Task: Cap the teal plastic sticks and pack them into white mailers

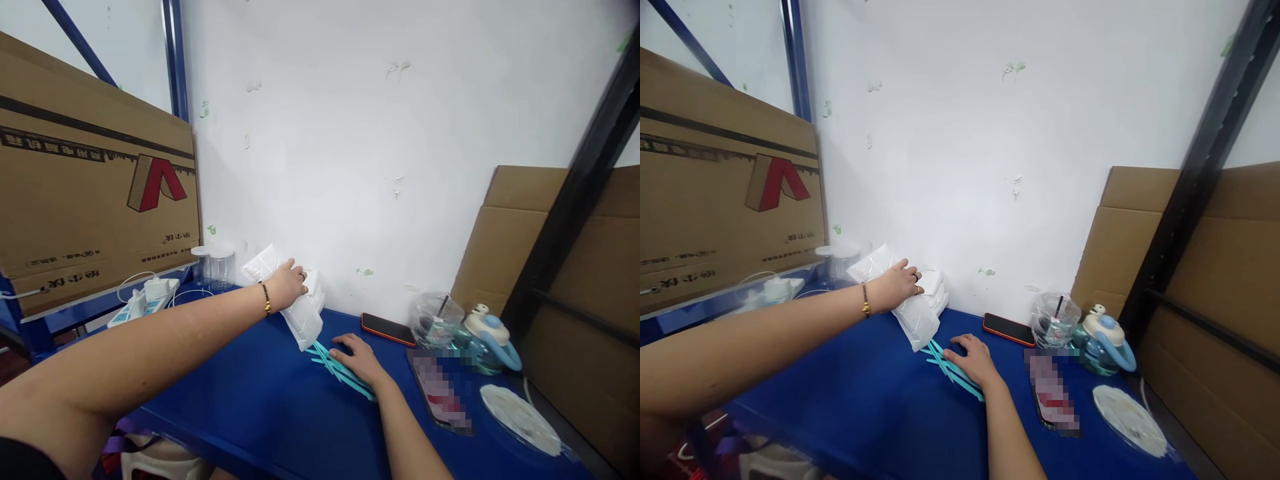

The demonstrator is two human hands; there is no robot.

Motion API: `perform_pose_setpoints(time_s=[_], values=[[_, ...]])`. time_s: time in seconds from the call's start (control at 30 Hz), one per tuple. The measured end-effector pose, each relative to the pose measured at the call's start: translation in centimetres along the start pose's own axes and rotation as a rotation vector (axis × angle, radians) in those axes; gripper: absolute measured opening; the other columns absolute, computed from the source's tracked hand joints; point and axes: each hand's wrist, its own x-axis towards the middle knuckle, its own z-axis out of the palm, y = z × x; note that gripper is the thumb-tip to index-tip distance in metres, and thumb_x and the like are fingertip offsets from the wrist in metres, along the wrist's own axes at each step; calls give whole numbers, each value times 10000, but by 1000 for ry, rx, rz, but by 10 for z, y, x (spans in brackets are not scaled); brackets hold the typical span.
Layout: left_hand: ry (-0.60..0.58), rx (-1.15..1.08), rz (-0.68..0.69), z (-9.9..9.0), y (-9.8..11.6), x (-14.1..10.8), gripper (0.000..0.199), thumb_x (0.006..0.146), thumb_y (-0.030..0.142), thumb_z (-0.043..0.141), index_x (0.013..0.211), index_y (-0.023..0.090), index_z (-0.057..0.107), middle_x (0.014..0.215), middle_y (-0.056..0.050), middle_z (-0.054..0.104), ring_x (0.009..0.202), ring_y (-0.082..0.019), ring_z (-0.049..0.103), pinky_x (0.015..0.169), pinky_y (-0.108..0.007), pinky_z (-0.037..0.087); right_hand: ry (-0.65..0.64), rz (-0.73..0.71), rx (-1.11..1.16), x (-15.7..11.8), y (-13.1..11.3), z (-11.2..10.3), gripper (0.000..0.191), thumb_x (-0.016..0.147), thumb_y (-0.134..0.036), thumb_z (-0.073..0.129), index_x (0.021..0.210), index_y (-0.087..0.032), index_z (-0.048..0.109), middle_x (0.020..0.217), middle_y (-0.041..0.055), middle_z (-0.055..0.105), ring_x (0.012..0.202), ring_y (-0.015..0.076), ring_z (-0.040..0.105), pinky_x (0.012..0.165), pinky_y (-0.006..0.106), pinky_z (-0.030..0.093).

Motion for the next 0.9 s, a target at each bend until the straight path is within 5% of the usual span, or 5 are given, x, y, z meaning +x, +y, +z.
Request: perform_pose_setpoints(time_s=[0.2, 0.6, 0.67, 0.77, 0.9], values=[[-29, 156, 12, -7, -4, -2, 308, 709, 76, 551, 923, 262, 672, 956, -84, 623, 967, -243, 453, 917, -394, 177, -56, 1, -24, -2, 1, 5, 569, 516, -515, 769, 1036, -307, 670, 1179, 46, 538, 1140, 310, 448, 1017, 406, 273], [18, -61, -136, -16, -53, -19, 266, 677, 215, 662, 939, 255, 655, 963, -75, 593, 1058, -276, 423, 988, -443, 99, -112, -37, -109, -2, 7, 2, 553, 574, -552, 721, 1075, -327, 652, 1225, 48, 504, 1156, 316, 428, 998, 427, 283], [4, -167, -200, -6, -67, -29, 410, 561, 263, 764, 953, 250, 647, 990, -73, 587, 1083, -296, 419, 996, -449, 103, -125, -41, -116, -2, 6, 1, 535, 587, -551, 713, 1072, -333, 656, 1235, 46, 501, 1162, 319, 425, 998, 432, 285], [-170, -200, -281, 22, -81, -49, 637, 387, 216, 835, 991, 245, 635, 1022, -77, 584, 1064, -312, 451, 991, -467, 156, -162, -41, -133, -1, 3, -1, 513, 601, -540, 707, 1070, -338, 661, 1253, 43, 500, 1195, 325, 401, 1016, 446, 268], [-372, -104, -253, 72, -89, -76, 849, 379, 66, 784, 1173, 253, 549, 1135, -120, 561, 1040, -323, 505, 943, -463, 282, -248, -42, -162, -2, -4, -2, 526, 610, -539, 703, 1091, -334, 653, 1304, 34, 477, 1268, 326, 329, 1051, 447, 243]])
